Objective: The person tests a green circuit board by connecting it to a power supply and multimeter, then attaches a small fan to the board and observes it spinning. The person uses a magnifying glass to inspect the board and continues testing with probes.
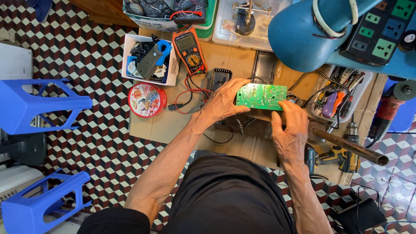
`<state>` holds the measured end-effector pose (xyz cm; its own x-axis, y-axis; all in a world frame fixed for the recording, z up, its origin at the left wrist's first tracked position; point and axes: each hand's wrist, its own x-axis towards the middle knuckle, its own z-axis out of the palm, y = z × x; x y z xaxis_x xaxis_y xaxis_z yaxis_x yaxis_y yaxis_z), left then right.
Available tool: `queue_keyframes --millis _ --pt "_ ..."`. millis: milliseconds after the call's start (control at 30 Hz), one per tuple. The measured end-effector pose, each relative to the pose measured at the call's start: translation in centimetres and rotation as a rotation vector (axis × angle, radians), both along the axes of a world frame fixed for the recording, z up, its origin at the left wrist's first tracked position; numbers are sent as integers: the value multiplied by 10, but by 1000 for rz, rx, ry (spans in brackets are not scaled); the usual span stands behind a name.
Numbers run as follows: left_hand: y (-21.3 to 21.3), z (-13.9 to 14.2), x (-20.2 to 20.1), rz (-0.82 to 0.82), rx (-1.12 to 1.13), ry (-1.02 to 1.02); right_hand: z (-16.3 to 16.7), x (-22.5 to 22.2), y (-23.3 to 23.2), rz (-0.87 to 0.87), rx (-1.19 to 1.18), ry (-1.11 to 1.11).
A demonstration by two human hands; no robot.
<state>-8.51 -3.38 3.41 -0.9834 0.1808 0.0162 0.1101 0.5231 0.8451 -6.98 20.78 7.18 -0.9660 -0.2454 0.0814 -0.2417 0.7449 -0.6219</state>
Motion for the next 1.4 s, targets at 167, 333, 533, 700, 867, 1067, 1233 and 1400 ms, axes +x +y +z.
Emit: queue_keyframes --millis 167,333,533,700,867,1067,1233,1400 --pt "0 5 0 7 -3 22 -9 -16 -22 263 102 144" --pt "-1 8 -2 16 -5 17 -18 -25 -33 316 222 158" --pt "-2 11 -3 21 -4 20 -16 -24 -33 353 254 175" --pt "-3 15 -4 19 8 10 -11 -22 -31 377 281 193" --pt "-4 15 -5 3 13 -26 -7 -20 -30 370 277 174" --pt "-6 11 -6 -17 31 -15 -7 -21 -29 358 276 187" --pt "-7 9 -4 -32 -1 5 -19 -29 -26 274 136 103" --pt "-2 10 -7 -36 -37 5 -37 -57 -21 137 -68 -94"
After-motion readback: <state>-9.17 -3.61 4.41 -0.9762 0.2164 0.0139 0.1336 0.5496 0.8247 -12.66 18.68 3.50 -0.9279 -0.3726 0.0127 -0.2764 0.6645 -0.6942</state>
